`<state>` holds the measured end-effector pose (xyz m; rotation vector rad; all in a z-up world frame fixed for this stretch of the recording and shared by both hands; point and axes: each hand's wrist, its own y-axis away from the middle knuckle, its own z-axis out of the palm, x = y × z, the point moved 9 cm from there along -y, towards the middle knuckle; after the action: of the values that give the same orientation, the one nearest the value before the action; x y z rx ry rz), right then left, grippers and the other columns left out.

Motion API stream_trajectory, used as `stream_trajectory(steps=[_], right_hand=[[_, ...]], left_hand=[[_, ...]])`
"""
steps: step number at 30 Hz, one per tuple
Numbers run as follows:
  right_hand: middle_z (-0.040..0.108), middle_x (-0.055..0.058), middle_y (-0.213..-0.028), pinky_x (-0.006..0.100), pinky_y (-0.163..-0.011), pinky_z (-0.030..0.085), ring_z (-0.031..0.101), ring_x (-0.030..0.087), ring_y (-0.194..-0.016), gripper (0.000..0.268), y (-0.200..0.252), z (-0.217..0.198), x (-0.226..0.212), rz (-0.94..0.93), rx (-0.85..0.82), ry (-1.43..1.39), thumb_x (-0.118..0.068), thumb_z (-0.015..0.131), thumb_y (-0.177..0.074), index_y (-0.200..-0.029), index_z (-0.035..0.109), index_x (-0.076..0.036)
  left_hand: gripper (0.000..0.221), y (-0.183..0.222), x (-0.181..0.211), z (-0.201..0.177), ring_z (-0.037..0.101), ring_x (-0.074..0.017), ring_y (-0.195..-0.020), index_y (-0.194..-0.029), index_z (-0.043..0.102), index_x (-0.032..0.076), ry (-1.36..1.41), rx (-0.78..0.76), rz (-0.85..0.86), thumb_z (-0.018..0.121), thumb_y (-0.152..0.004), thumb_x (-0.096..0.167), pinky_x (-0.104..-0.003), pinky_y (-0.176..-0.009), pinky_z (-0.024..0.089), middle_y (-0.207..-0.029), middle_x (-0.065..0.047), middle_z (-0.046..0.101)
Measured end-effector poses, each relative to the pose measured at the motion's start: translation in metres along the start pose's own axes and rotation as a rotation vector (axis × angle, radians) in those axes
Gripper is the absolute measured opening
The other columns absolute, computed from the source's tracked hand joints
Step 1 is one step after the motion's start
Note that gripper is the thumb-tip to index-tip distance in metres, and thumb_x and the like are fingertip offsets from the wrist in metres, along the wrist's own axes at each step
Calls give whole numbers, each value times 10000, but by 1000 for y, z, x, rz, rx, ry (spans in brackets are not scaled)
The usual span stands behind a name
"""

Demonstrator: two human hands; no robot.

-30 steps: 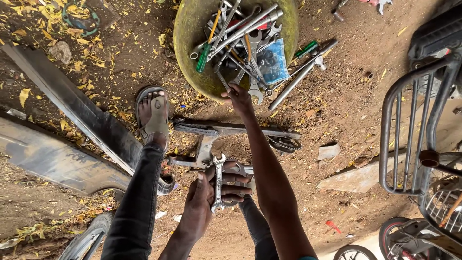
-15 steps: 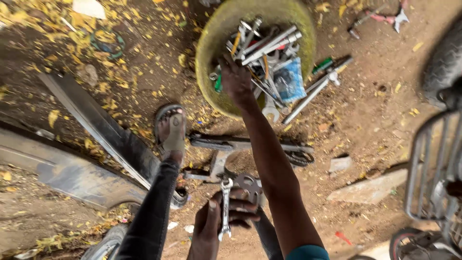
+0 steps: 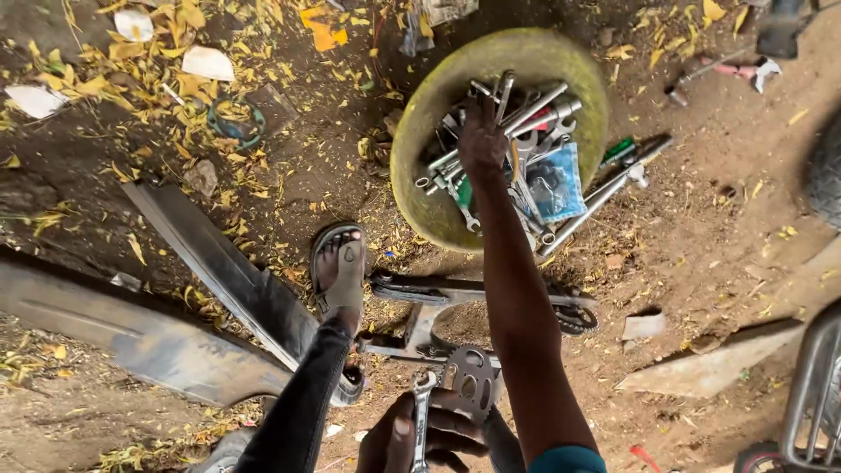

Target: Repairing and adjusting the front headlight and instrument cluster area of a motorcycle.

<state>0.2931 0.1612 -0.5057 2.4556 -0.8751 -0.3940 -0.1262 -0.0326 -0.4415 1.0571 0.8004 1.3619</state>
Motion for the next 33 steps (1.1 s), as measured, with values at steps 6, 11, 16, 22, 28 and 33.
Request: stream_trajectory(steps=[6, 11, 16, 22, 28, 33], right_hand=[[432, 211, -1559, 542, -837, 606, 694, 454, -1021, 529, 2, 30, -21, 18, -83, -15, -274, 477, -1066, -1574, 346, -210], [471, 203, -1499, 579, -943, 532, 600, 412, -1212, 609, 22, 44, -31, -66, -161, 123, -337, 555, -1042, -1575, 320, -162], [455, 160, -1609, 537, -1079, 492, 515, 356, -1390, 468, 43, 30, -47, -158, -241, 166, -271, 580, -1087, -1518, 427, -168], [482, 102, -1478, 558, -1000, 504, 545, 321, -1268, 653, 62, 2, -90, -420, -88, 571, -281, 740, -761, -1381, 541, -222], [742, 91, -1154, 281, -627, 583, 709, 151, -810, 217, 100, -67, -59, 206, -147, -886, -185, 692, -998, -1209, 674, -138], [686, 50, -867, 261, -651, 549, 650, 121, -741, 16, 175, -152, -42, 71, 156, -1592, -49, 683, -980, -971, 694, -42]], left_hand=[[766, -7, 51, 12, 710, -251, -747, -1322, 627, -13, -29, 25, 45, 364, -971, 615, -380, -649, 542, -915, -196, 784], [744, -17, 61, 18, 679, -223, -705, -1318, 640, -9, -66, 33, 59, 377, -983, 601, -362, -624, 513, -883, -181, 785], [723, -21, 82, 37, 649, -194, -662, -1314, 653, -5, -96, 32, 102, 391, -995, 588, -345, -599, 484, -850, -167, 786], [697, 226, 103, 213, 612, -160, -611, -1308, 669, 0, -154, 43, 123, 406, -1009, 572, -324, -568, 449, -811, -151, 788], [592, 256, 136, 229, 699, -198, -541, -1307, 628, 66, 77, 46, -45, 396, -959, 485, -336, -445, 455, -800, -102, 774], [368, 254, 143, 222, 699, -164, -564, -1144, 661, 25, -55, 93, 285, 443, -1036, 302, -307, -459, 512, -789, -86, 770]])
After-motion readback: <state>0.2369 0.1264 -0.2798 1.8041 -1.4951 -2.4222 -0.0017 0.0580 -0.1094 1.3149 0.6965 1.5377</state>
